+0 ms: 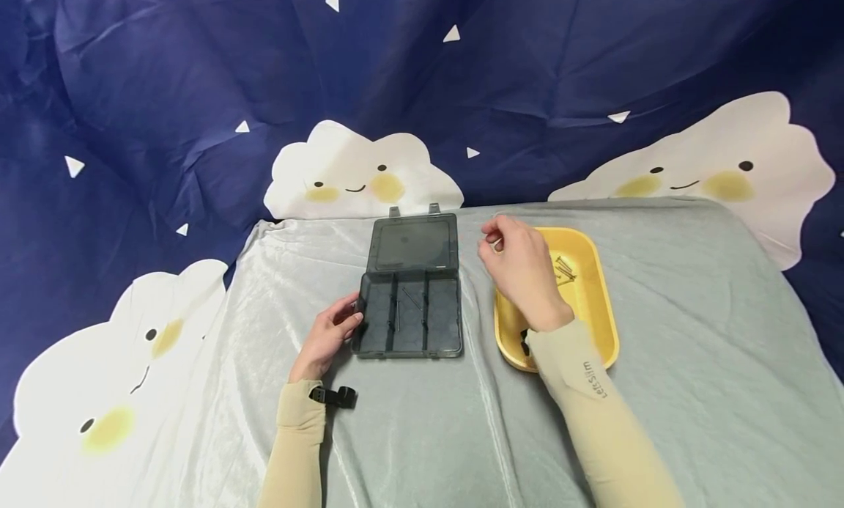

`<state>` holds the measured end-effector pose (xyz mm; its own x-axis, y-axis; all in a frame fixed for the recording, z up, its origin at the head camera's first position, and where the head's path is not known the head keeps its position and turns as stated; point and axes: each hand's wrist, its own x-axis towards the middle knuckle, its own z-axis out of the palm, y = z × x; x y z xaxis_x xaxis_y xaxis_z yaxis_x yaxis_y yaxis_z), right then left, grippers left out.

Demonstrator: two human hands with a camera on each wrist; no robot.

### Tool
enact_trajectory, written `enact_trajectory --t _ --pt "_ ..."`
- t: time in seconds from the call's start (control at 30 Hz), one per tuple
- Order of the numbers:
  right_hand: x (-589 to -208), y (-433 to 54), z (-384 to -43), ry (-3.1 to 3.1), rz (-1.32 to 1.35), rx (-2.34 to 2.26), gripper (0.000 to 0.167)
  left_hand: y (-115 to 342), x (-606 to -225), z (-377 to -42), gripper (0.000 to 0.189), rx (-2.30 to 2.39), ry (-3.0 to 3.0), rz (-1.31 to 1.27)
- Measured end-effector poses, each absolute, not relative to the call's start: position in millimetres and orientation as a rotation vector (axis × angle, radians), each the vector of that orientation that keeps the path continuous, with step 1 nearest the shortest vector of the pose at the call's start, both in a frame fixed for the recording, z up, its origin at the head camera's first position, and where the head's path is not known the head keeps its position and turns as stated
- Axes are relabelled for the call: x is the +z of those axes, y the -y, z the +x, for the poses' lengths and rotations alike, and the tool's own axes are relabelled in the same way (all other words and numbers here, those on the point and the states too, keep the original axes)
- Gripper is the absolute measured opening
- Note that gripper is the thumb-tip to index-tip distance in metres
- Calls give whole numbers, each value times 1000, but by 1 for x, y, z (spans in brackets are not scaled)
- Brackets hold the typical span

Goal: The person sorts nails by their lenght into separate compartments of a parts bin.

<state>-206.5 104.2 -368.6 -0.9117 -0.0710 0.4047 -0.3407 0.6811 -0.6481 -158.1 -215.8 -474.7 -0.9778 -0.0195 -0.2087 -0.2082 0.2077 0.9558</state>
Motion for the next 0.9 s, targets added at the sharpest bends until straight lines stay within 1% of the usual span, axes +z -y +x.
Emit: enact_trajectory --t 0.1,0.27,0.37,0.53,0.73,0.9 --pt "-367 -117 -211 2552 269 1070 17 218 -482 -162 50 1872 -2317 -226" --pt "-374 -136 -216 2577 210 1067 19 225 -506 -170 50 1893 -2316 -253" --pt "-379 -146 -219 2618 207 1058 20 225 -510 -170 50 1895 -2328 -271" --pt "-387 -158 -227 2720 234 1025 18 224 -510 -169 48 1887 -2360 -262" --pt "-394 -166 -238 2841 355 950 16 224 -511 -169 46 1906 -2343 -275" --pt "-398 -168 -247 2949 426 877 18 224 -510 -169 46 1902 -2348 -265"
